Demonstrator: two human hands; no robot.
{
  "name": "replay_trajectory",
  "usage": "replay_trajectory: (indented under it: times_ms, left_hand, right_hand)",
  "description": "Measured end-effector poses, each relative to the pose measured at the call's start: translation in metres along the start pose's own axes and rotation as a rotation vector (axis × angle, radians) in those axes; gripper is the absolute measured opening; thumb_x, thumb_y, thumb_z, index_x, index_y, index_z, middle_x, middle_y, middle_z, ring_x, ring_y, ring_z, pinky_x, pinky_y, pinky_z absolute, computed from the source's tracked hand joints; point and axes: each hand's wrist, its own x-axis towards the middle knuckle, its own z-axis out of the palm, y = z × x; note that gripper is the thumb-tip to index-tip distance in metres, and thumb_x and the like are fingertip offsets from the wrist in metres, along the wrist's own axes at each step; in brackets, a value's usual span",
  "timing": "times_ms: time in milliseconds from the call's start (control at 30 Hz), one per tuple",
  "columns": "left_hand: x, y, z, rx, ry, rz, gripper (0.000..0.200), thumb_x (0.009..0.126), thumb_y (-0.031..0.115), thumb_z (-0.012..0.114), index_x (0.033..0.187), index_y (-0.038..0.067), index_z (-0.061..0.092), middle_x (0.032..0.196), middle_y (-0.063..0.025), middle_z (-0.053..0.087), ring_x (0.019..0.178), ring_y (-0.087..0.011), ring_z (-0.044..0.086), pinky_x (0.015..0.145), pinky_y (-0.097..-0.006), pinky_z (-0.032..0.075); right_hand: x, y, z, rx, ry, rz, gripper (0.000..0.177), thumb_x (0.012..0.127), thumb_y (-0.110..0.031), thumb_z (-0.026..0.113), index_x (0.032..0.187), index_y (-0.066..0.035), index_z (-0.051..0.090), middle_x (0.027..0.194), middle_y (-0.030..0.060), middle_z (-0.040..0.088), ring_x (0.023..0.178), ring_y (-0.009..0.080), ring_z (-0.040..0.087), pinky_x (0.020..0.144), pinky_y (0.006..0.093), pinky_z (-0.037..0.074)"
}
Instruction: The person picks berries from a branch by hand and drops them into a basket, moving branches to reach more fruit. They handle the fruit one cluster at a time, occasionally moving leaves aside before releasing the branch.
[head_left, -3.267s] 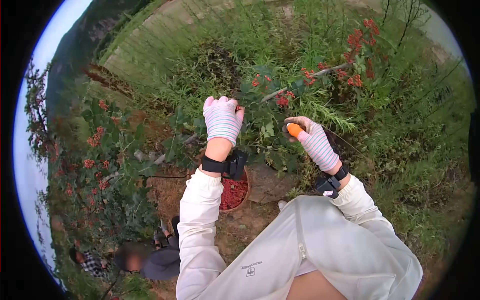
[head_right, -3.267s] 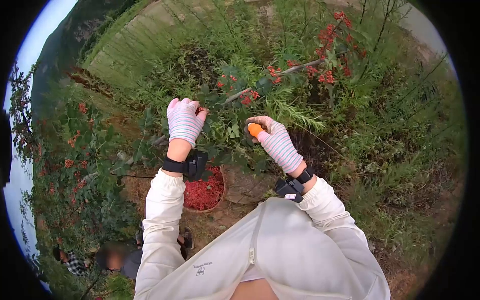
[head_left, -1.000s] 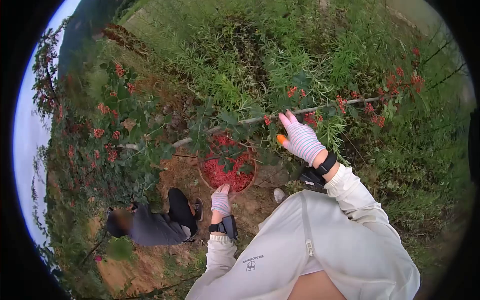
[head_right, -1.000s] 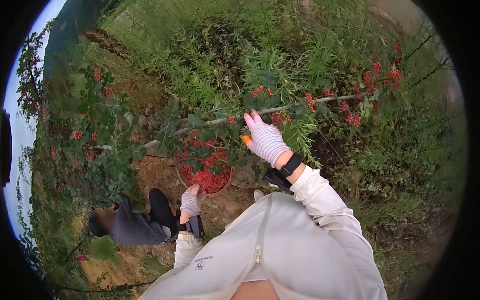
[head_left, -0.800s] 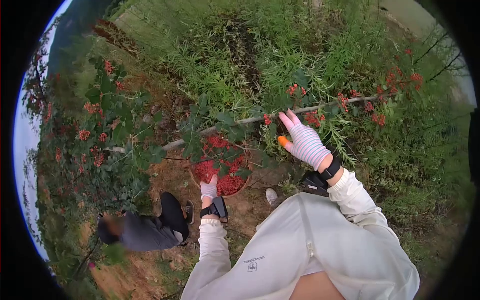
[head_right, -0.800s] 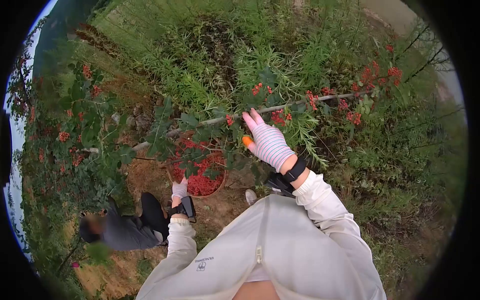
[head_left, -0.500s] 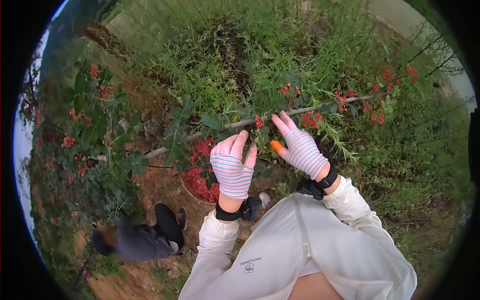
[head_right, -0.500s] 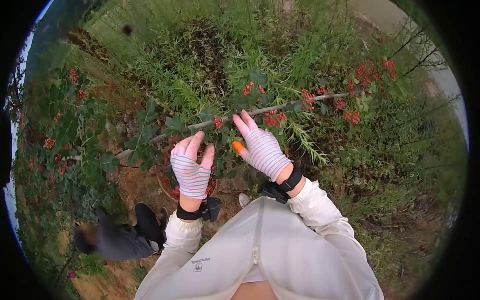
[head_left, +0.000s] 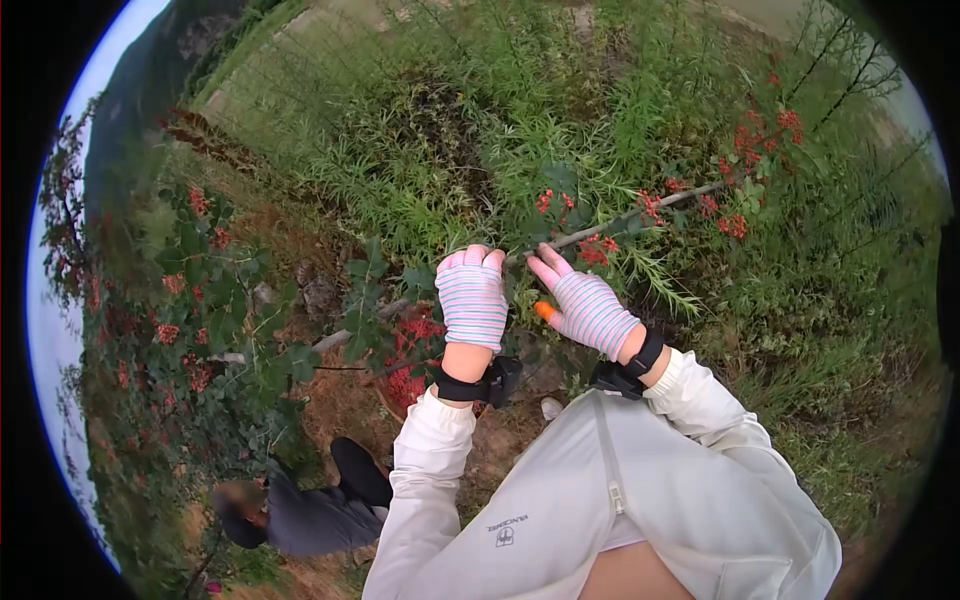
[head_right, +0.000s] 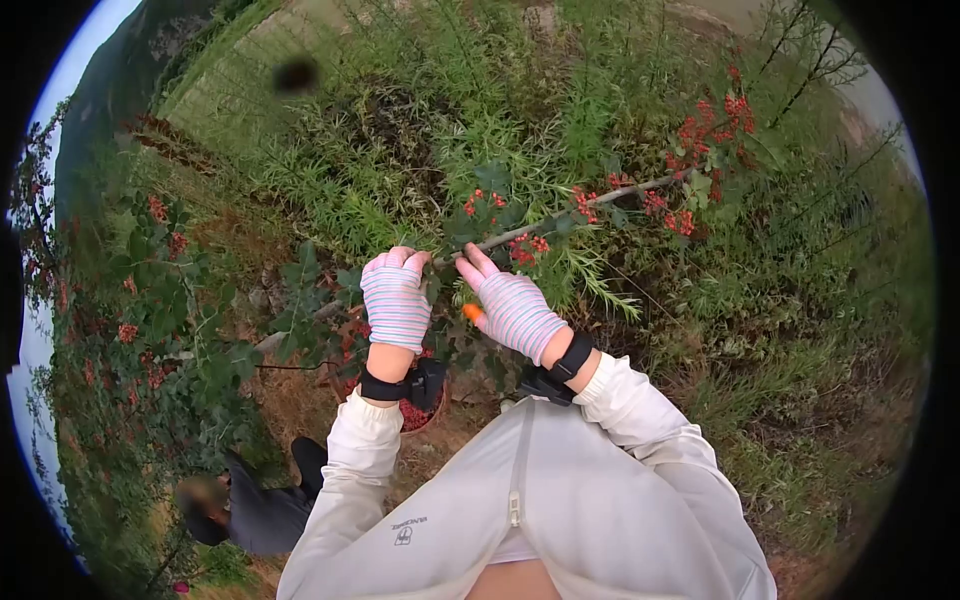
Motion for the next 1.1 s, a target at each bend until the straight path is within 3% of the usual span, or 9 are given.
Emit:
replay_trajectory:
  times_ms: [200, 400, 533, 600, 767, 867, 933, 1033, 1100]
  left_hand:
    - [0.000, -0.008, 0.019, -0.016, 0.026, -0.025, 0.028, 0.059, 0.003, 0.065, 0.086, 0.007, 0.059, 0.085, -0.0086, 0.056, 0.082, -0.0290, 0.053, 0.075, -0.0399, 0.040]
    - [0.010, -0.015, -0.028, 0.004, 0.464, -0.266, 0.009, 0.072, 0.001, 0.061, 0.081, 0.002, 0.059, 0.082, -0.0104, 0.058, 0.073, -0.0268, 0.055, 0.066, -0.0359, 0.044]
    - [-0.070, 0.012, -0.076, -0.264, 0.099, -0.131, 0.011, 0.071, 0.001, 0.062, 0.082, 0.001, 0.062, 0.079, -0.0119, 0.059, 0.070, -0.0271, 0.057, 0.063, -0.0331, 0.046]
    - [-0.142, 0.006, -0.057, -0.366, -0.256, -0.398, 0.012, 0.072, 0.004, 0.062, 0.083, 0.002, 0.064, 0.082, -0.0132, 0.060, 0.071, -0.0283, 0.059, 0.064, -0.0342, 0.047]
    - [-0.263, -0.064, 0.015, 0.107, -0.290, -0.676, 0.026, 0.073, 0.015, 0.063, 0.097, 0.005, 0.062, 0.099, -0.0150, 0.059, 0.079, -0.0318, 0.060, 0.073, -0.0403, 0.048]
    - [-0.238, -0.057, 0.011, 0.266, -0.687, -0.838, 0.035, 0.077, 0.018, 0.060, 0.109, 0.005, 0.056, 0.109, -0.0184, 0.056, 0.094, -0.0348, 0.057, 0.077, -0.0404, 0.048]
    - [-0.189, -0.036, -0.014, -0.117, -0.748, -0.706, 0.027, 0.081, 0.023, 0.057, 0.098, 0.003, 0.062, 0.089, -0.0172, 0.064, 0.082, -0.0347, 0.062, 0.071, -0.0390, 0.049]
    - [-0.101, 0.006, -0.037, -0.353, -0.116, -0.436, 0.019, 0.079, 0.023, 0.060, 0.091, 0.009, 0.063, 0.071, -0.0139, 0.061, 0.066, -0.0302, 0.060, 0.063, -0.0381, 0.047]
    - [-0.049, 0.004, -0.029, -0.277, 0.092, -0.194, 0.034, 0.074, 0.021, 0.064, 0.103, 0.005, 0.058, 0.085, -0.0104, 0.062, 0.080, -0.0270, 0.058, 0.077, -0.0391, 0.043]
  right_hand:
    - [0.010, 0.006, 0.006, -0.021, 0.113, -0.033, 0.058, 0.076, -0.019, 0.061, 0.127, -0.006, 0.037, 0.138, 0.0156, 0.032, 0.086, 0.0332, 0.060, 0.077, 0.0423, 0.048]
    - [0.009, 0.006, 0.009, 0.019, 0.037, 0.028, 0.055, 0.075, -0.019, 0.062, 0.124, -0.006, 0.039, 0.135, 0.0171, 0.035, 0.087, 0.0333, 0.060, 0.077, 0.0420, 0.048]
    - [0.015, 0.006, 0.009, 0.014, 0.076, 0.014, 0.057, 0.075, -0.019, 0.062, 0.125, -0.006, 0.038, 0.135, 0.0178, 0.035, 0.089, 0.0336, 0.060, 0.079, 0.0424, 0.048]
    - [0.016, 0.005, 0.010, 0.005, 0.092, 0.023, 0.058, 0.075, -0.019, 0.062, 0.126, -0.005, 0.038, 0.135, 0.0178, 0.035, 0.090, 0.0340, 0.059, 0.080, 0.0425, 0.047]
    - [0.013, 0.006, 0.010, -0.032, 0.073, 0.009, 0.061, 0.073, -0.018, 0.063, 0.127, -0.005, 0.037, 0.136, 0.0180, 0.034, 0.090, 0.0347, 0.059, 0.081, 0.0417, 0.047]
    - [0.015, -0.002, 0.003, -0.056, -0.006, 0.072, 0.062, 0.073, -0.018, 0.064, 0.127, -0.005, 0.037, 0.136, 0.0188, 0.034, 0.090, 0.0334, 0.059, 0.078, 0.0408, 0.049]
    - [0.013, 0.001, 0.004, -0.059, 0.013, 0.042, 0.061, 0.074, -0.019, 0.064, 0.127, -0.005, 0.037, 0.136, 0.0193, 0.034, 0.092, 0.0327, 0.059, 0.078, 0.0402, 0.049]
    - [0.014, 0.006, 0.010, -0.077, 0.026, 0.012, 0.061, 0.075, -0.021, 0.063, 0.127, -0.005, 0.036, 0.136, 0.0194, 0.033, 0.092, 0.0330, 0.059, 0.078, 0.0404, 0.049]
    - [0.014, 0.005, 0.009, -0.090, 0.039, 0.000, 0.061, 0.075, -0.022, 0.062, 0.127, -0.005, 0.036, 0.136, 0.0195, 0.033, 0.093, 0.0331, 0.059, 0.078, 0.0404, 0.049]
